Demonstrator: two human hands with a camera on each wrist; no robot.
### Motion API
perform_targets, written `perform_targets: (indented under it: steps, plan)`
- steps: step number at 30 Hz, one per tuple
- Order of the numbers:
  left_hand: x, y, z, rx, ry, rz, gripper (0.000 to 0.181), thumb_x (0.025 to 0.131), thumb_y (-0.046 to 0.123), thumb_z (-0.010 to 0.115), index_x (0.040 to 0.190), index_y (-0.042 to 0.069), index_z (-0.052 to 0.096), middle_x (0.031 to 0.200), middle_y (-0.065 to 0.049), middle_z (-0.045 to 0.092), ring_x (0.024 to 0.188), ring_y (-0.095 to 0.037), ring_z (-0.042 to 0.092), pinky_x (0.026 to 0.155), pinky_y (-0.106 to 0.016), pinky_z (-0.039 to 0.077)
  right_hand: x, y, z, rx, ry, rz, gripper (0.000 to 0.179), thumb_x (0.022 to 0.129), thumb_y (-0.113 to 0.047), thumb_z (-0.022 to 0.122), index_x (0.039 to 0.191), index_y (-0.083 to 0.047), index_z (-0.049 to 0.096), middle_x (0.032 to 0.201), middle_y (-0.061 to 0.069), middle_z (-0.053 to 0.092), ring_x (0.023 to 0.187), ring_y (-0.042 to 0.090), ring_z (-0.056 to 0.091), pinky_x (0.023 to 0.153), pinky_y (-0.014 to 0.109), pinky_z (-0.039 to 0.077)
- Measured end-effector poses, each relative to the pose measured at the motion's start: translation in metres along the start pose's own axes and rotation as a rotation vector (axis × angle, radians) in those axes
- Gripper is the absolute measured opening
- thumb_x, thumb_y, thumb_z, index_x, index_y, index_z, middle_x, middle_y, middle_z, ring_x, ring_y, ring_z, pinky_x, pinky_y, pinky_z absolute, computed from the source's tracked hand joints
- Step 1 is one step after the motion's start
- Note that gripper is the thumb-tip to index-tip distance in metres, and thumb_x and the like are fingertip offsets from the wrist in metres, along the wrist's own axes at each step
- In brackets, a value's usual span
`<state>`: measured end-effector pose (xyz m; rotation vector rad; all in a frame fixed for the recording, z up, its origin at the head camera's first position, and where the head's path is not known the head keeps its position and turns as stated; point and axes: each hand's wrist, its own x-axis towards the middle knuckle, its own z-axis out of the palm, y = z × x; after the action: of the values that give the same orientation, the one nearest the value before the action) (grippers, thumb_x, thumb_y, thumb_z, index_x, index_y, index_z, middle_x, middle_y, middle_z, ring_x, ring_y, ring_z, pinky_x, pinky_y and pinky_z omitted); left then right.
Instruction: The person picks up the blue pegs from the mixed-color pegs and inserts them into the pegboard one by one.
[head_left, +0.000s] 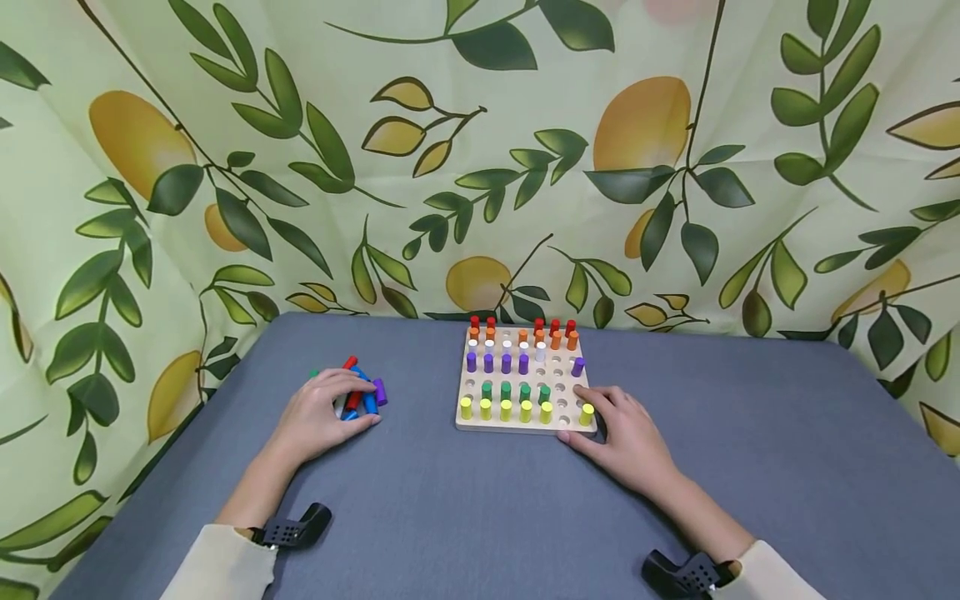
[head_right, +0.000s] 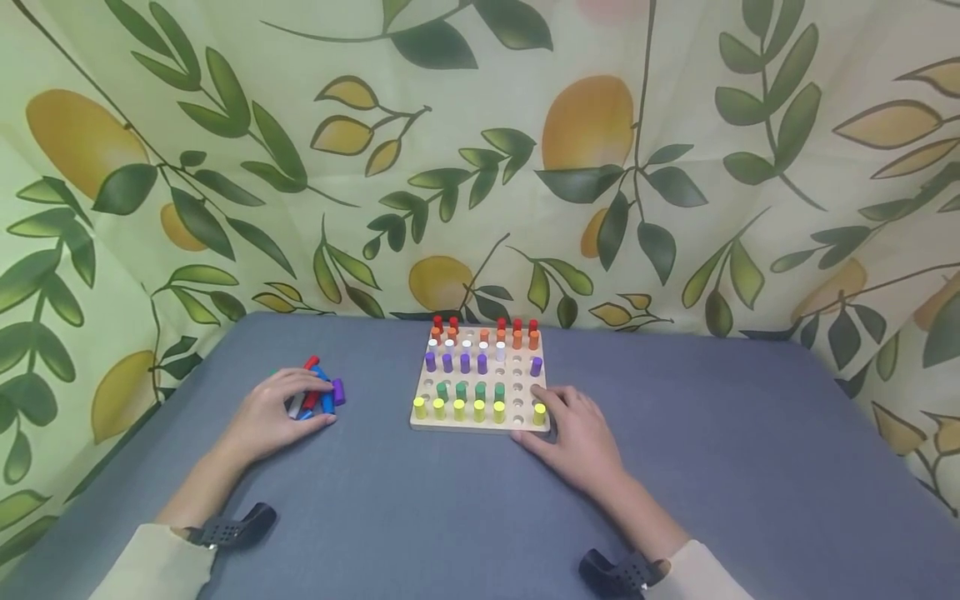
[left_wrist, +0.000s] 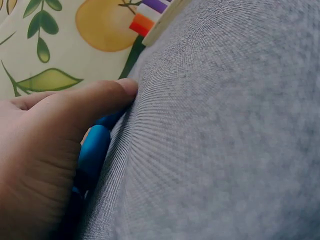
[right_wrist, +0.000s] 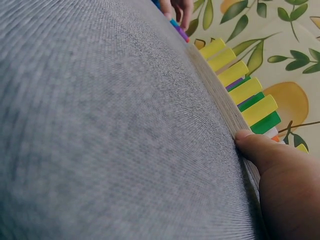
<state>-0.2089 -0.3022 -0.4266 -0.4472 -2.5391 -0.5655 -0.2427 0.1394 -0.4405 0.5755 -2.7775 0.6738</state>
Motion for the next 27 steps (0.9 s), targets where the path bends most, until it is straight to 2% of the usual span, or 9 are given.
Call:
perform_targets:
  steps: [6, 17, 23, 27]
  plan:
    - [0.002, 0.0, 0.0, -0.028, -0.004, -0.036, 0.037, 0.07, 0.027, 0.092, 0.104, 0.019, 0.078, 0.106, -0.001, 0.077, 0.114, -0.026, 0.065, 0.098, -0.054, 0.051, 0.001, -0.001, 0.001, 0.0, 0.008, 0.0, 0.069, 0.084, -0.054, 0.076, 0.139, -0.016, 0.061, 0.123, 0.013, 0.064, 0.112, 0.034, 0.06, 0.094, 0.056, 0.048]
    - [0.004, 0.007, 0.0, -0.044, 0.037, -0.036, 0.032, 0.073, 0.024, 0.091, 0.102, 0.017, 0.079, 0.109, -0.003, 0.077, 0.111, -0.027, 0.069, 0.095, -0.054, 0.052, 0.0, -0.001, -0.001, -0.01, -0.001, 0.008, 0.069, 0.084, -0.055, 0.076, 0.139, -0.015, 0.061, 0.123, 0.014, 0.064, 0.113, 0.035, 0.06, 0.094, 0.057, 0.048]
    - [0.009, 0.022, 0.003, -0.074, 0.069, 0.031, 0.033, 0.073, 0.017, 0.091, 0.103, 0.011, 0.078, 0.111, -0.004, 0.077, 0.107, -0.026, 0.071, 0.094, -0.047, 0.053, 0.0, -0.002, 0.0, -0.012, 0.0, 0.003, 0.071, 0.084, -0.056, 0.075, 0.14, -0.015, 0.061, 0.124, 0.014, 0.063, 0.112, 0.036, 0.06, 0.093, 0.058, 0.048]
    - [0.014, 0.04, 0.012, -0.107, 0.019, 0.046, 0.032, 0.076, 0.017, 0.089, 0.105, 0.008, 0.077, 0.113, -0.006, 0.076, 0.107, -0.024, 0.071, 0.093, -0.044, 0.055, 0.0, -0.001, 0.001, -0.011, 0.002, 0.007, 0.07, 0.084, -0.056, 0.076, 0.139, -0.015, 0.061, 0.124, 0.014, 0.063, 0.112, 0.035, 0.06, 0.093, 0.057, 0.048]
